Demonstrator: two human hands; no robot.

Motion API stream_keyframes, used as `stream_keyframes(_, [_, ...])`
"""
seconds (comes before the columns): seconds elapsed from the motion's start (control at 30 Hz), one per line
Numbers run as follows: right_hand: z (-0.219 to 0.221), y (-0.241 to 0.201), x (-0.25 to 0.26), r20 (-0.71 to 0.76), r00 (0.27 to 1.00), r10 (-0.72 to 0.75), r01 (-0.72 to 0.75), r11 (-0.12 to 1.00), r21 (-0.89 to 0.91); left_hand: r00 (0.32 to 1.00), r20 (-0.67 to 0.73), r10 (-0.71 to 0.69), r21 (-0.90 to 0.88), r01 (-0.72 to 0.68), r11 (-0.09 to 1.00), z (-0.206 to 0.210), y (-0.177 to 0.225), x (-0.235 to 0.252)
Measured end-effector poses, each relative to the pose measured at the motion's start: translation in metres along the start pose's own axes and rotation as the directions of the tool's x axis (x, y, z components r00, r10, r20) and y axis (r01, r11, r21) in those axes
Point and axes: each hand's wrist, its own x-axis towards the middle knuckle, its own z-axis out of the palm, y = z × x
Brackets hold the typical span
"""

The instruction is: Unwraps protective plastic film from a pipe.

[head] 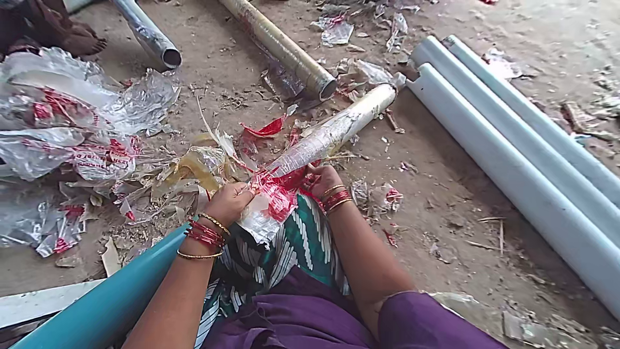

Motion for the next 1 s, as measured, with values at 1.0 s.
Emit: stream_keyframes(1.0, [0.003, 0.010, 0.008, 0.060, 0.963, -0.263, 0.231, 0.693, -0.683, 0.999, 0.038, -0.038, -0.434, 0.051, 0.899, -0.006, -0.007, 0.005])
